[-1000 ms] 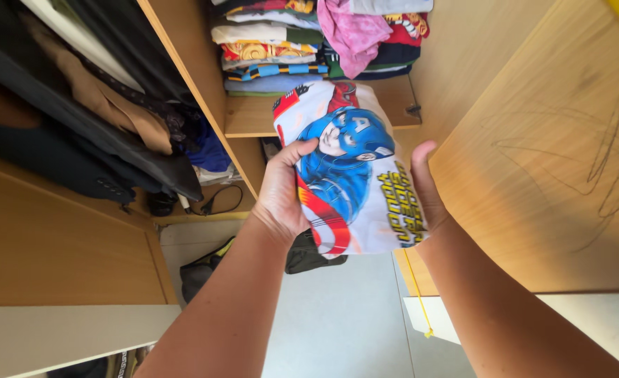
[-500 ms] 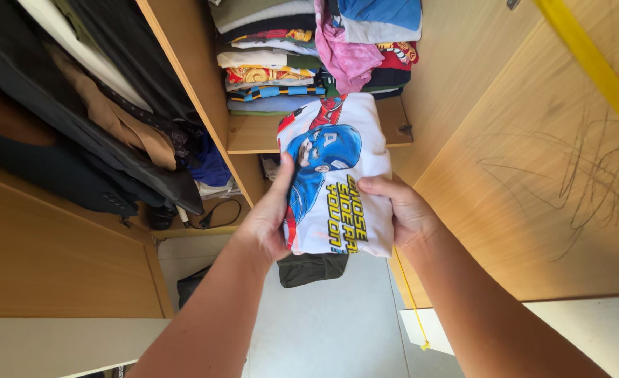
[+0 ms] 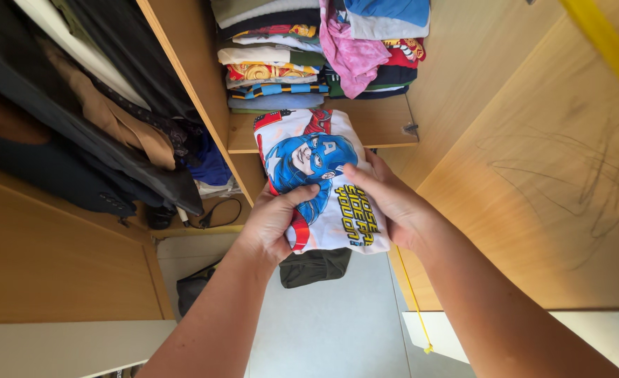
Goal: The person folds various clothing items, including t-shirts, shorts, and pants, and places them into a wooden wardrobe. The person handles each item individually, folding them neatly before stacking them on a shelf.
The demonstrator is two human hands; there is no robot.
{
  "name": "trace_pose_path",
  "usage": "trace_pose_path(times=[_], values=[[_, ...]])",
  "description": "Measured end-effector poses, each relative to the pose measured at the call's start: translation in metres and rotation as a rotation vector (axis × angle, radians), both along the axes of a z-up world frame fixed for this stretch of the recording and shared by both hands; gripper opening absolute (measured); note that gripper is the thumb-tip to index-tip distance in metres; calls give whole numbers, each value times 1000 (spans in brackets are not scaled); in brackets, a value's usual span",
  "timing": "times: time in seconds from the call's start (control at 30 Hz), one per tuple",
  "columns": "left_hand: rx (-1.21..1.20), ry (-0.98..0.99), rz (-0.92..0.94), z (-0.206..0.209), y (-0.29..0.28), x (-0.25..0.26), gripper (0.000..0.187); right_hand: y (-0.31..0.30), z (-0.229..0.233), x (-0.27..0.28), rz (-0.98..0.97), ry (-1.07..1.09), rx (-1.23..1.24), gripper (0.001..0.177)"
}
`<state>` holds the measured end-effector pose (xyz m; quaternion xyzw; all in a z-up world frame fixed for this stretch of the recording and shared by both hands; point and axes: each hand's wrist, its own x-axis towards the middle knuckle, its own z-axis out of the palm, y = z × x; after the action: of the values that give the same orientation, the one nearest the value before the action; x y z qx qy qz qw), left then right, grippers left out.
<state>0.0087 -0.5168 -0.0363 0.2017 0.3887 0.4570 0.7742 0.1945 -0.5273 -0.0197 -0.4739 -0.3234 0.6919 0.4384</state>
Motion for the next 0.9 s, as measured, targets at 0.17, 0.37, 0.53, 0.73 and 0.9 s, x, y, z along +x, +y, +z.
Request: trace_pose_path(times=[0.17, 0.37, 0.53, 0.73, 0.9], values=[[22, 6, -19, -1, 13, -4, 50, 7, 4, -8, -5, -81, 40, 98], [67, -53, -154, -3, 44, -19, 50, 21, -1, -14, -72, 11, 12, 98], [250, -11, -43, 2, 82, -11, 63, 47, -4, -24, -210, 103, 194, 88], [733, 193, 182, 29, 111, -4, 73, 80, 38, -29, -272, 145, 438, 95], [1129, 335, 222, 37, 141, -3, 58, 99, 57, -24, -268, -19, 568, 109]])
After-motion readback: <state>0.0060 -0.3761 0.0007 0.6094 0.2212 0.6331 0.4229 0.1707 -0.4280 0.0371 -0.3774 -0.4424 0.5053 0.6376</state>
